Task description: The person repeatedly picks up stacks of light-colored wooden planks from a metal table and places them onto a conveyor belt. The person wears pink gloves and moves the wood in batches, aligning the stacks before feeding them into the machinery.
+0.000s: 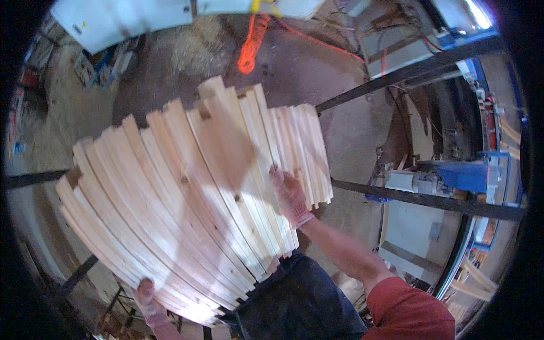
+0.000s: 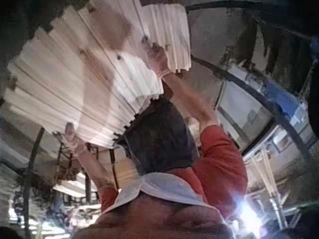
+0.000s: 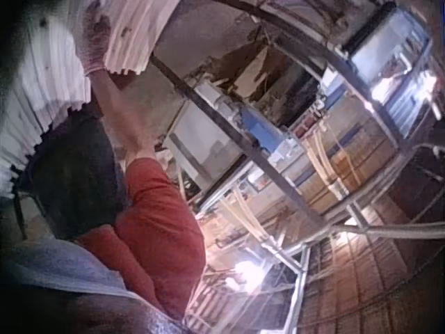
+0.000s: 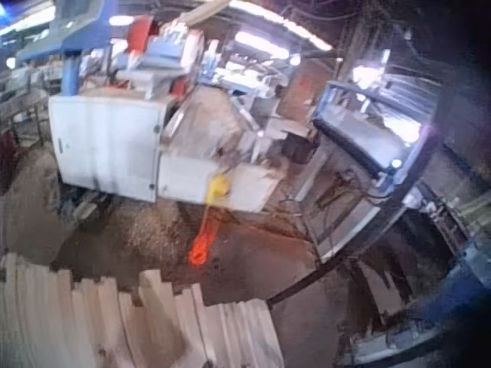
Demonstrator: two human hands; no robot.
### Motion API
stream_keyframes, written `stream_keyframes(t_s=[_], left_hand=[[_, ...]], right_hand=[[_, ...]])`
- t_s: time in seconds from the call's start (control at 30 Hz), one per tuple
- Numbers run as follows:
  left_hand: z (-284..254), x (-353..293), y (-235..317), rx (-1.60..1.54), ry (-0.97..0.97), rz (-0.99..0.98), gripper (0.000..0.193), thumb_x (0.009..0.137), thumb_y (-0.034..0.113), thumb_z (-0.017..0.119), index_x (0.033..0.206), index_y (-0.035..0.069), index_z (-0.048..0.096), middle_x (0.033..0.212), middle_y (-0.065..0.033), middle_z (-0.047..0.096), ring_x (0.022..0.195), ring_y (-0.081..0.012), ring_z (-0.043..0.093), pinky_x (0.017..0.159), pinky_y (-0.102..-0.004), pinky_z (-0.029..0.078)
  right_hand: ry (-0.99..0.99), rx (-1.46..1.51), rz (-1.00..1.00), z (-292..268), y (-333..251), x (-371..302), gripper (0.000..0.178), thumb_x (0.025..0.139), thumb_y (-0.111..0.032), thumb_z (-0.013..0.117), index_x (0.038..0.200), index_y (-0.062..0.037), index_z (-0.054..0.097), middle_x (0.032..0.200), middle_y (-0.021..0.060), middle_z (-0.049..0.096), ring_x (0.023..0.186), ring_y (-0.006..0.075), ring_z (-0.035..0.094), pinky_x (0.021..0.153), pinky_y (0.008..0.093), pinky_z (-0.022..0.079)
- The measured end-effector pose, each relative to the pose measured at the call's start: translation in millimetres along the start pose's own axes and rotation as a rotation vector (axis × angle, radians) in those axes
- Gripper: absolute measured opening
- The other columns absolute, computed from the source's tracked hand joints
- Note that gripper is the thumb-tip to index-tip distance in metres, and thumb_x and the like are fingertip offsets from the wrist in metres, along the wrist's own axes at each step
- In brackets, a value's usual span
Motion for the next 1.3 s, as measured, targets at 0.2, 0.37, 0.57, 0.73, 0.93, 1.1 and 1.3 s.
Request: stream_keyframes(t_s=[0.2, 0.37, 0.57, 0.73, 0.93, 1.1, 1.3], left_hand=[[-6.2, -111.8, 110.0, 0.411, -0.190, 0.023, 0.056, 0.108, 0.041, 0.070, 0.150, 0.006, 0.060, 0.142, -0.0213, 0.068, 0.125, -0.0297, 0.065, 0.113, -0.0481, 0.050], [64.9, -166.8, 181.9, 0.528, -0.384, 0.077, 0.056, 0.104, 0.037, 0.072, 0.149, 0.005, 0.061, 0.137, -0.0192, 0.069, 0.121, -0.0280, 0.066, 0.106, -0.0457, 0.052], [166.9, -253.8, 262.1, 0.501, -0.683, 0.271, 0.057, 0.099, 0.032, 0.074, 0.147, 0.005, 0.061, 0.131, -0.0167, 0.069, 0.115, -0.0260, 0.067, 0.099, -0.0429, 0.053], [217.1, -308.5, 338.4, 0.494, -0.892, 0.403, 0.058, 0.095, 0.028, 0.076, 0.146, 0.004, 0.062, 0.126, -0.0146, 0.070, 0.110, -0.0243, 0.068, 0.093, -0.0405, 0.055], [269.2, -442.6, 365.8, 0.470, -1.067, 0.528, 0.060, 0.090, 0.023, 0.078, 0.144, 0.003, 0.062, 0.120, -0.0121, 0.071, 0.105, -0.0223, 0.069, 0.085, -0.0377, 0.056], [344.4, -576.5, 301.9, 0.428, -1.280, 0.543, 0.062, 0.086, 0.019, 0.080, 0.142, 0.003, 0.063, 0.115, -0.0100, 0.071, 0.100, -0.0206, 0.070, 0.079, -0.0353, 0.058], [447.2, -726.6, 205.2, 0.267, -1.618, 0.474, 0.064, 0.081, 0.014, 0.082, 0.141, 0.002, 0.064, 0.109, -0.0075, 0.072, 0.095, -0.0186, 0.071, 0.071, -0.0325, 0.059]], right_hand=[[0.171, 0.218, 0.149, -80.7, -75.7, -101.9, 0.073, 0.097, -0.069, 0.069, 0.078, 0.0010, 0.062, 0.073, 0.0126, 0.061, 0.069, 0.0227, 0.058, 0.067, 0.0457, 0.047], [0.178, 0.353, 0.138, -146.7, -175.3, -215.5, 0.067, 0.098, -0.069, 0.070, 0.095, -0.0015, 0.069, 0.082, 0.0077, 0.068, 0.080, 0.0177, 0.061, 0.073, 0.0396, 0.050], [0.363, 0.484, -0.081, -217.3, -208.1, -335.1, 0.058, 0.105, -0.061, 0.067, 0.106, -0.0033, 0.075, 0.086, 0.0021, 0.069, 0.081, 0.0142, 0.060, 0.074, 0.0370, 0.051], [0.532, 0.614, 0.016, -268.3, -260.2, -455.4, 0.063, 0.104, -0.062, 0.065, 0.109, 0.0006, 0.071, 0.092, 0.0090, 0.069, 0.087, 0.0176, 0.062, 0.082, 0.0395, 0.054], [0.969, 0.688, -0.090, -390.1, -183.0, -602.9, 0.064, 0.105, -0.061, 0.063, 0.102, 0.0029, 0.071, 0.094, 0.0106, 0.065, 0.089, 0.0215, 0.063, 0.084, 0.0407, 0.053], [1.280, 1.002, -0.300, -481.9, -78.6, -754.1, 0.048, 0.107, -0.042, 0.070, 0.121, 0.0042, 0.068, 0.108, 0.0026, 0.070, 0.097, 0.0104, 0.060, 0.087, 0.0313, 0.053], [1.557, 1.060, -0.114, -560.7, 26.6, -916.9, 0.031, 0.106, -0.036, 0.069, 0.094, -0.0072, 0.064, 0.080, -0.0062, 0.059, 0.074, 0.0059, 0.052, 0.065, 0.0267, 0.045]])
Point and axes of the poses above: each hand's wrist, its own x-axis towards the middle knuckle, its own z-axis out of the palm, y = z × x, the point moved 9 cm from there along x, towards the middle knuckle
